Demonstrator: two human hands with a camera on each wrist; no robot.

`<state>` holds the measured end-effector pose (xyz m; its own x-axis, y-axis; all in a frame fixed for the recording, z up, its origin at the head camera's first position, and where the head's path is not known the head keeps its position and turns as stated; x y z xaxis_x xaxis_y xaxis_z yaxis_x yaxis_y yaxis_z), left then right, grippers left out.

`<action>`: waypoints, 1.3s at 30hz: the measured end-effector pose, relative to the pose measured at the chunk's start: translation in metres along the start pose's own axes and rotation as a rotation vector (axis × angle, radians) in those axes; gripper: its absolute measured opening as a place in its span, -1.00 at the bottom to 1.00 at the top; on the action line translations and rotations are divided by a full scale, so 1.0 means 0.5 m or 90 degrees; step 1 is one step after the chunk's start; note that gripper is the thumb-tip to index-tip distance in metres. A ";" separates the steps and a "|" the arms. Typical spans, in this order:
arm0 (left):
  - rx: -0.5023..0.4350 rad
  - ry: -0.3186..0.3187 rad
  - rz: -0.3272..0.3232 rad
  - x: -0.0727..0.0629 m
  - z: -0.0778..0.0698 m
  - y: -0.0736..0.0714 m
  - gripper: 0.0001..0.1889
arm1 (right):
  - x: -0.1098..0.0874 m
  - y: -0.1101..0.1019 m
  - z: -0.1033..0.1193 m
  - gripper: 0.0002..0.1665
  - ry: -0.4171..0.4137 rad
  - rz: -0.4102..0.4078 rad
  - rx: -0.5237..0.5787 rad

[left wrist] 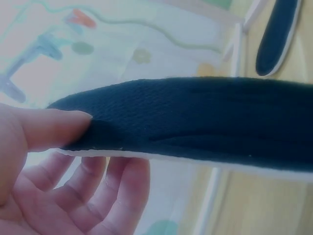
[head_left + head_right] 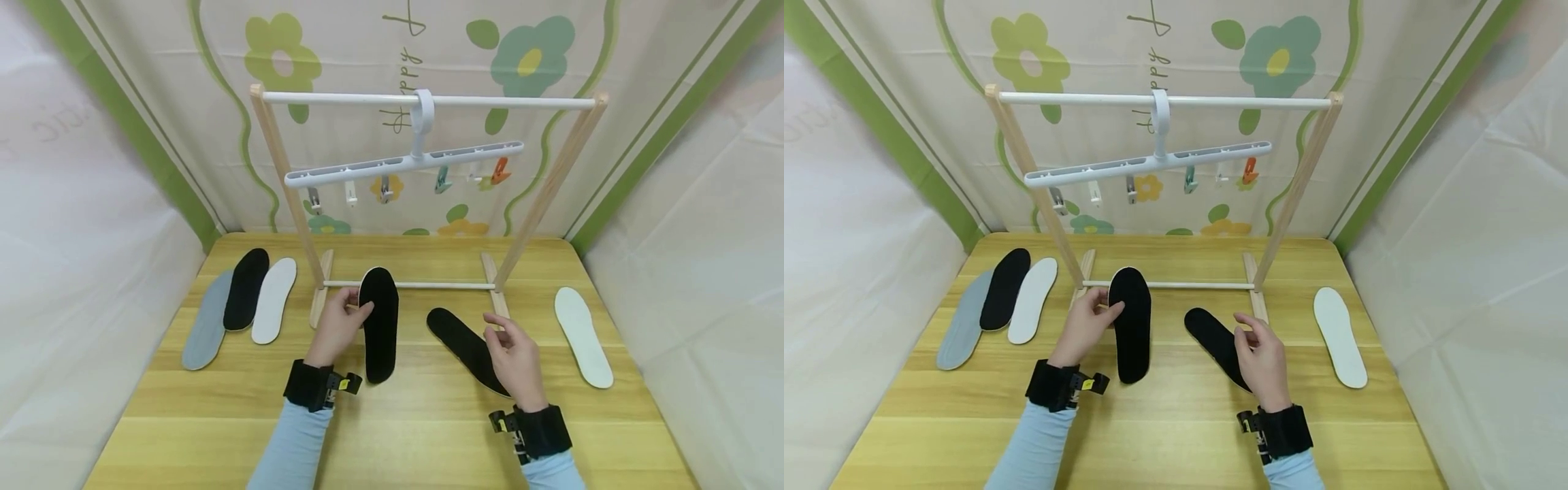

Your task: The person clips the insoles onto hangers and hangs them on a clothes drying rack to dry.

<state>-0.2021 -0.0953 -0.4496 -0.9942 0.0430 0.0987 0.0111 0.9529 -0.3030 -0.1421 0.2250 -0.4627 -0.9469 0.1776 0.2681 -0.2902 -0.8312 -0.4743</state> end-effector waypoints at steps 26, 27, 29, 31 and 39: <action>-0.037 0.047 -0.029 0.019 -0.037 -0.062 -0.75 | 0.110 -0.013 0.104 -0.70 -0.083 0.044 -0.011; -0.036 0.049 -0.028 0.020 -0.039 -0.062 -0.75 | 0.115 -0.012 0.110 -0.70 -0.089 0.049 -0.010; -0.032 0.054 -0.027 0.022 -0.043 -0.065 -0.75 | 0.126 -0.010 0.124 -0.70 -0.100 0.057 -0.007; -0.025 0.061 -0.027 0.024 -0.047 -0.066 -0.75 | 0.137 -0.009 0.138 -0.70 -0.108 0.066 -0.001; -0.017 0.070 -0.025 0.032 -0.053 -0.067 -0.74 | 0.184 -0.003 0.186 -0.71 -0.143 0.092 0.038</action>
<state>-0.2158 -0.1185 -0.4125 -0.9761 0.0376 0.2142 -0.0226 0.9622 -0.2716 -0.2158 0.1936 -0.3591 -0.9212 -0.0615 0.3841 -0.1388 -0.8704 -0.4723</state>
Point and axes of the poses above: each hand's wrist, its own x-axis towards the middle knuckle, its own y-axis out of the palm, z = x × y, the point moved 4 cm from there along x, towards the middle knuckle, and after that the axes turned 6 degrees about y, right-handed, at the moved point
